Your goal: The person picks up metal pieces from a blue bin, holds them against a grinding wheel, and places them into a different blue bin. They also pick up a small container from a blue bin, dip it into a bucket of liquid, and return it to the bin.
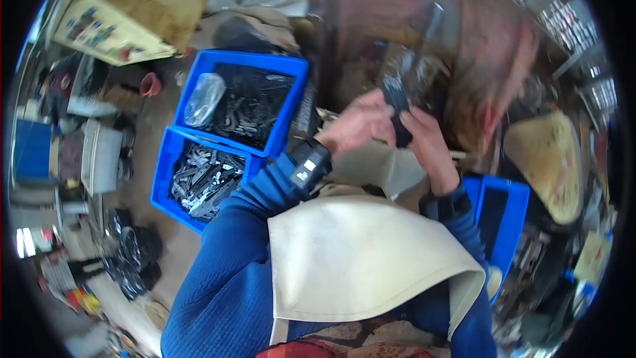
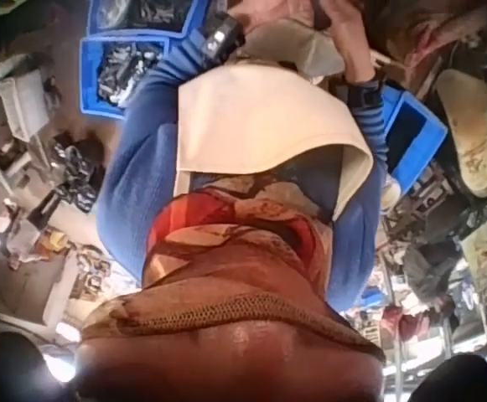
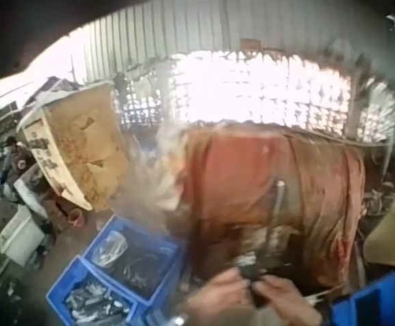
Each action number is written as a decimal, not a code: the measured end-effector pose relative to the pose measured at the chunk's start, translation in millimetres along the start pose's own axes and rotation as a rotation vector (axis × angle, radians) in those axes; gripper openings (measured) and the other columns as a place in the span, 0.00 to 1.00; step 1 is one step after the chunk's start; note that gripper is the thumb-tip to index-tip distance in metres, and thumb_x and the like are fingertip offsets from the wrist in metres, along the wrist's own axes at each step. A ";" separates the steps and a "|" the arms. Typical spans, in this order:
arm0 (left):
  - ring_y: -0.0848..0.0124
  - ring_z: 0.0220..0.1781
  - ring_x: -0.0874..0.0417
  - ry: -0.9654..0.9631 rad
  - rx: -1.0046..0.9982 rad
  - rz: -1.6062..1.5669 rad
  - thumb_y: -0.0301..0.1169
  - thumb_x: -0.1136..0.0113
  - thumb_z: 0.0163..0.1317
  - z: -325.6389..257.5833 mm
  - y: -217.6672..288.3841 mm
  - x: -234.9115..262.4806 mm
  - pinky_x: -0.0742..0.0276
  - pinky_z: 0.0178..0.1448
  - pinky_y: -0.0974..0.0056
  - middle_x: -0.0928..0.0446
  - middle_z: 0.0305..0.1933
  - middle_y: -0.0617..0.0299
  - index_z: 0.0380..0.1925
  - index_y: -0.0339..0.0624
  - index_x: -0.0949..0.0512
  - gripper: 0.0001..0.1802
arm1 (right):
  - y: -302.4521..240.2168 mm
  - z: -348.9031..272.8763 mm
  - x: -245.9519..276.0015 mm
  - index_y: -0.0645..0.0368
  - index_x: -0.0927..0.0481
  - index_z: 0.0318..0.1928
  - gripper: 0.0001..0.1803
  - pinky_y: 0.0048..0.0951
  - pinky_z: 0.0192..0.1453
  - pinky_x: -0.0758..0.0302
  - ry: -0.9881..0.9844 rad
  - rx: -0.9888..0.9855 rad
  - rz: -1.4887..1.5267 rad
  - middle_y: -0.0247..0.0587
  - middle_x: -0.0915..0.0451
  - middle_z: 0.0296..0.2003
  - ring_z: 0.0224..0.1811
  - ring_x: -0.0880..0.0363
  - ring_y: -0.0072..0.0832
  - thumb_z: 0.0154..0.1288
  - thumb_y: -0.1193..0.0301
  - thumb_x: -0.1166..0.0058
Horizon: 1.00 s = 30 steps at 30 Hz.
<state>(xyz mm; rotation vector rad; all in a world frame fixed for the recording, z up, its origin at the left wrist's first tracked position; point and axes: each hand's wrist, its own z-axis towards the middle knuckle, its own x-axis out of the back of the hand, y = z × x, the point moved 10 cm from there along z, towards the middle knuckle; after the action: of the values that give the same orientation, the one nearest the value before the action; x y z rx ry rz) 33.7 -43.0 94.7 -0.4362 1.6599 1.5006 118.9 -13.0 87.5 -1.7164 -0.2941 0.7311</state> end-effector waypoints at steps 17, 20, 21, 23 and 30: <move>0.71 0.27 0.23 0.638 -0.401 -0.102 0.34 0.49 0.69 -73.9 0.7 37.3 0.21 0.25 0.63 0.28 0.27 0.63 0.40 0.45 0.35 0.08 | -40.9 -50.8 -65.7 0.69 0.23 0.53 0.23 0.37 0.47 0.27 0.029 0.455 -1.156 0.51 0.19 0.44 0.39 0.23 0.36 0.73 0.60 0.54; 0.72 0.27 0.24 0.605 -0.497 -0.152 0.33 0.49 0.69 -78.2 22.9 0.8 0.23 0.27 0.64 0.29 0.27 0.64 0.39 0.45 0.35 0.07 | -75.2 -81.1 -70.0 0.69 0.21 0.50 0.25 0.38 0.48 0.26 0.384 0.429 -0.433 0.57 0.19 0.40 0.41 0.22 0.38 0.72 0.56 0.53; 0.73 0.27 0.25 0.520 -0.523 -0.175 0.33 0.49 0.69 -74.9 24.6 -12.0 0.24 0.29 0.65 0.29 0.27 0.65 0.39 0.46 0.35 0.07 | -75.7 -78.3 -77.0 0.69 0.21 0.49 0.25 0.39 0.48 0.25 0.356 0.448 -0.452 0.57 0.19 0.40 0.41 0.21 0.39 0.72 0.56 0.53; 0.74 0.27 0.26 0.439 -0.551 -0.191 0.32 0.49 0.69 -69.6 23.0 -22.1 0.25 0.30 0.65 0.29 0.26 0.65 0.38 0.46 0.36 0.06 | -77.5 -75.4 -85.0 0.69 0.21 0.48 0.25 0.39 0.48 0.25 0.321 0.482 -0.472 0.58 0.19 0.39 0.42 0.21 0.40 0.72 0.56 0.54; 0.74 0.26 0.27 0.485 -0.498 -0.260 0.30 0.49 0.68 -62.2 -1.6 -12.1 0.27 0.31 0.66 0.30 0.25 0.65 0.36 0.47 0.33 0.04 | -63.7 -67.1 -73.0 0.68 0.19 0.45 0.24 0.41 0.47 0.23 0.278 0.582 -0.591 0.60 0.19 0.38 0.42 0.19 0.44 0.72 0.56 0.55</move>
<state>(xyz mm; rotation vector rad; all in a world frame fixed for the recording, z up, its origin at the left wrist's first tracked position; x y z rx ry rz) 20.6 -104.9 98.8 -1.3220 1.4797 1.6847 115.1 -88.2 178.3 -1.0716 -0.3328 0.1113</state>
